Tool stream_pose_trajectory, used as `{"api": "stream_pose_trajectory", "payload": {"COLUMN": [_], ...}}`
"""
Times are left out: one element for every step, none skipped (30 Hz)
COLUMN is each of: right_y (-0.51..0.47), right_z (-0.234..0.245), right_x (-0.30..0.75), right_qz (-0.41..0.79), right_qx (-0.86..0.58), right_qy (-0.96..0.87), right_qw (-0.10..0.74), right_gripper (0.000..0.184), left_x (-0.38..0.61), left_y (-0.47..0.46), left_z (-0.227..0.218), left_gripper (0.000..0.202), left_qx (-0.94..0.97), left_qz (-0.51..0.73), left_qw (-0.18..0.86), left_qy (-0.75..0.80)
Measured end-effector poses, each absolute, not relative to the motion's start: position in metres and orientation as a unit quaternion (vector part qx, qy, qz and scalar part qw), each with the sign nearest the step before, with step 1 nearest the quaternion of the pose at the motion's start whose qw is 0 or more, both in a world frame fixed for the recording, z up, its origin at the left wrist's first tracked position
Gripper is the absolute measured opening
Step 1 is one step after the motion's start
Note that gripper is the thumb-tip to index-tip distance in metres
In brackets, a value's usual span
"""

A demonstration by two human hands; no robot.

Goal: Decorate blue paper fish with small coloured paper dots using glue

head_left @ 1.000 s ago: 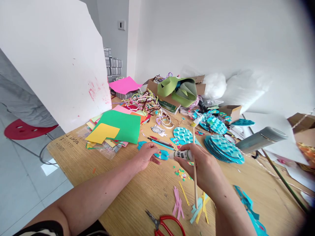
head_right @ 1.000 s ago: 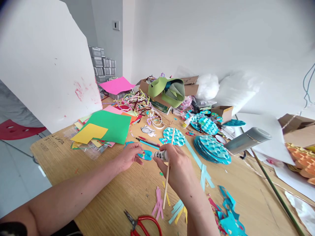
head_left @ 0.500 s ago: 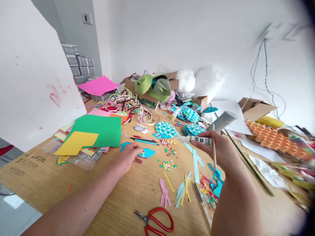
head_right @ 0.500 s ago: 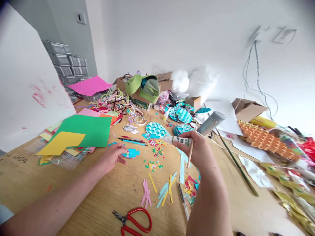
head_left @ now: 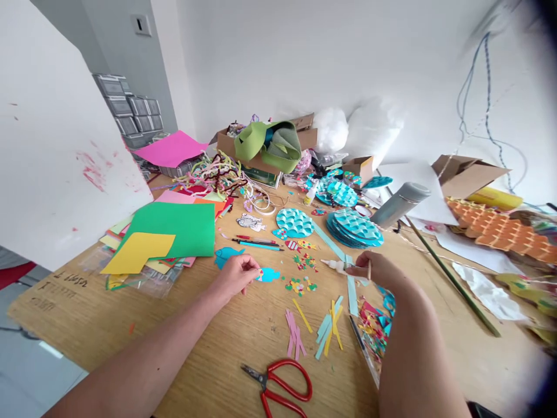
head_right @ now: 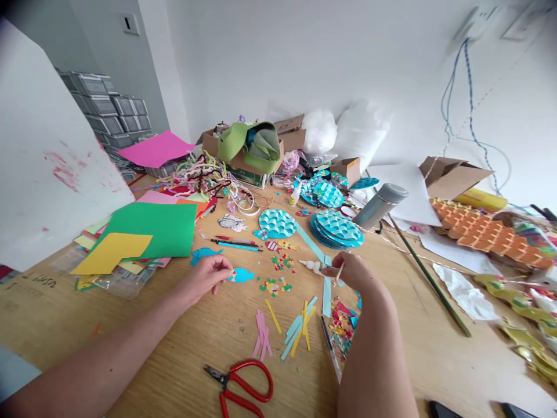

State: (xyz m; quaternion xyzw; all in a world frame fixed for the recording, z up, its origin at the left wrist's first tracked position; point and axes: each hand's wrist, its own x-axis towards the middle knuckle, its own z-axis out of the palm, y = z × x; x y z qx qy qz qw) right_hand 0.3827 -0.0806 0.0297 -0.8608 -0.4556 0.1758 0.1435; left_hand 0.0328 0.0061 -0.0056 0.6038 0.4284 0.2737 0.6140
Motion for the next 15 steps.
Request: {"api": "stream_pose_trajectory", "payload": {"right_y": [-0.080, -0.080, -0.079, -0.078, -0.077, -0.076, -0.075, -0.075, -0.074, -0.073, -0.073, -0.072, -0.071, -0.071, -0.071], "right_z": [0.028, 0.027, 0.025, 0.024, 0.022, 0.021, 0.020, 0.020, 0.021, 0.023, 0.026, 0.030, 0.034, 0.040, 0.045], "right_x": [0.384, 0.385, 0.386, 0.387, 0.387, 0.387, 0.387, 0.388, 0.388, 0.388, 0.387, 0.385, 0.383, 0.379, 0.374], "right_qz": [0.174, 0.175, 0.176, 0.177, 0.180, 0.181, 0.183, 0.184, 0.181, 0.174, 0.159, 0.141, 0.119, 0.100, 0.089], "right_qx": [-0.862, -0.862, -0.861, -0.860, -0.857, -0.855, -0.853, -0.852, -0.851, -0.852, -0.853, -0.853, -0.853, -0.850, -0.840], "right_qy": [-0.458, -0.461, -0.465, -0.469, -0.473, -0.476, -0.478, -0.480, -0.481, -0.482, -0.481, -0.480, -0.480, -0.481, -0.487], "right_qw": [0.128, 0.113, 0.104, 0.098, 0.095, 0.095, 0.095, 0.098, 0.104, 0.113, 0.128, 0.147, 0.168, 0.192, 0.222], "right_gripper": [0.030, 0.029, 0.028, 0.027, 0.027, 0.027, 0.027, 0.028, 0.029, 0.029, 0.029, 0.028, 0.026, 0.023, 0.020], "left_x": [0.033, 0.032, 0.032, 0.031, 0.030, 0.030, 0.029, 0.029, 0.029, 0.028, 0.028, 0.028, 0.027, 0.027, 0.026], "left_y": [0.006, 0.007, 0.007, 0.008, 0.008, 0.009, 0.010, 0.010, 0.011, 0.011, 0.012, 0.012, 0.013, 0.013, 0.013], "left_z": [-0.007, -0.009, -0.010, -0.012, -0.013, -0.013, -0.013, -0.012, -0.011, -0.009, -0.008, -0.007, -0.005, -0.005, -0.004], "left_gripper": [0.015, 0.014, 0.013, 0.012, 0.011, 0.010, 0.010, 0.010, 0.011, 0.011, 0.011, 0.011, 0.010, 0.010, 0.010], "left_qx": [0.610, 0.619, 0.629, 0.641, 0.653, 0.665, 0.676, 0.688, 0.700, 0.715, 0.732, 0.750, 0.769, 0.785, 0.799], "left_qz": [0.268, 0.259, 0.250, 0.240, 0.232, 0.223, 0.214, 0.205, 0.198, 0.192, 0.189, 0.187, 0.185, 0.183, 0.180], "left_qw": [0.608, 0.601, 0.592, 0.578, 0.561, 0.542, 0.521, 0.499, 0.476, 0.452, 0.424, 0.397, 0.370, 0.344, 0.320], "left_qy": [0.432, 0.434, 0.438, 0.444, 0.453, 0.464, 0.475, 0.485, 0.493, 0.498, 0.498, 0.495, 0.488, 0.481, 0.476]}}
